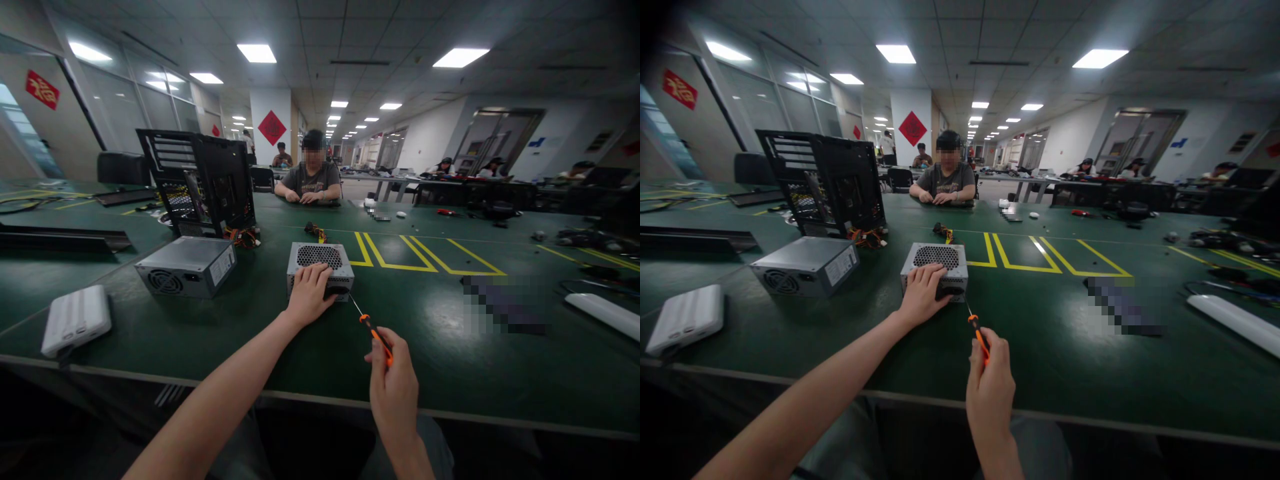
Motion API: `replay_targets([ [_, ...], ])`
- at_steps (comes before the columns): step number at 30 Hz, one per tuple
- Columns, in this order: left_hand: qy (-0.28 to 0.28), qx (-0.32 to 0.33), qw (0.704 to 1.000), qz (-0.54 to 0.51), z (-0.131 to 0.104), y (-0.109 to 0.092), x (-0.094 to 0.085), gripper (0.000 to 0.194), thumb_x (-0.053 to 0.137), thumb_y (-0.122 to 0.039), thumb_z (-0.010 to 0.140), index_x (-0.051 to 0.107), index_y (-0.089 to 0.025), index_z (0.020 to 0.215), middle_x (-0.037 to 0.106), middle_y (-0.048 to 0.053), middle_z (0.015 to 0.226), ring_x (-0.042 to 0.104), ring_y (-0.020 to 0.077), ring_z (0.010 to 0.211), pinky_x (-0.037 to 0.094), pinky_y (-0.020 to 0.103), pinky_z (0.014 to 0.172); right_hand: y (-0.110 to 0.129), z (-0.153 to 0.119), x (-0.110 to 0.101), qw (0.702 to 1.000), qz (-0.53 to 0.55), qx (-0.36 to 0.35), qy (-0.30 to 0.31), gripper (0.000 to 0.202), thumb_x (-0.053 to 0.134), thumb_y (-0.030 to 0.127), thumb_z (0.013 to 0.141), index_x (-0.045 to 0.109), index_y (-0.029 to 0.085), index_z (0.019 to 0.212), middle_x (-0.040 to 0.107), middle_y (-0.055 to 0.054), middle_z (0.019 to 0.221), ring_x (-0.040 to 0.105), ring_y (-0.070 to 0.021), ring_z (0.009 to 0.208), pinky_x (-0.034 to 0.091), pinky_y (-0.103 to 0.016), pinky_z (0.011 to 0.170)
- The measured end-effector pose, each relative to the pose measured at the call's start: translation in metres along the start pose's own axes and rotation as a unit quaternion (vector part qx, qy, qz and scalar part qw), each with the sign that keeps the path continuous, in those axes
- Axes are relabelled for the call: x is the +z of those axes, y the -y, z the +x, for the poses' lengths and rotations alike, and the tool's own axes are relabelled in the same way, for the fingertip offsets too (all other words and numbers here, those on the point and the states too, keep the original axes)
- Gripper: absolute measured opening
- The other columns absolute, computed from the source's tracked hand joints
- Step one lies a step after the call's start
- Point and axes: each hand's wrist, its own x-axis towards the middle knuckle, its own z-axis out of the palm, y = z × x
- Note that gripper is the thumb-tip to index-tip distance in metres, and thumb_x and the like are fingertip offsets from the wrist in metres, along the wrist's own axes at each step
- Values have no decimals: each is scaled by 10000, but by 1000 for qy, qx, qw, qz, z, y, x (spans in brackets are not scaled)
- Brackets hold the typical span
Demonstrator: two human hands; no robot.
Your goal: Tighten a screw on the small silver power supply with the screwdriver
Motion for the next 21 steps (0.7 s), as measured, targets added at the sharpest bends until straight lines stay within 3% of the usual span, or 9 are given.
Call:
replay_targets([
  [3, 0, 0, 1000, 2, 0, 0, 0, 531, 626, -316, 704, 416, -198, 1177, 490, 91, 1229, 395, 249, 1168, 284, 413, 959, 0, 3, -4, 1000, -4, 23, 12, 270, 333, 387, 880, 461, 195, 1021, 564, -53, 870, 587, -177, 728, 469, -333, 651],
  [9, 2, 0, 1000, 2, 0, 0, 0, 518, 629, -318, 704, 426, -198, 1165, 489, 90, 1228, 391, 247, 1173, 286, 411, 963, 6, 3, 1, 997, 9, -82, -6, 235, 406, 309, 852, 440, 190, 1051, 500, -100, 1028, 532, -205, 952, 456, -367, 793],
  [18, -2, 1, 1000, 5, 0, 0, 0, 516, 629, -316, 703, 428, -190, 1161, 494, 91, 1224, 395, 249, 1165, 283, 412, 962, -4, -2, 0, 1000, 10, 19, 15, 287, 352, 396, 870, 494, 189, 1010, 600, -59, 865, 609, -186, 763, 474, -321, 672],
  [21, -3, 2, 1000, 7, 0, -1, -1, 511, 624, -318, 709, 427, -191, 1163, 495, 91, 1225, 398, 249, 1163, 284, 416, 961, 0, 0, 0, 1000, 17, -20, 4, 261, 391, 370, 850, 473, 193, 1024, 571, -77, 954, 584, -195, 852, 471, -340, 728],
])
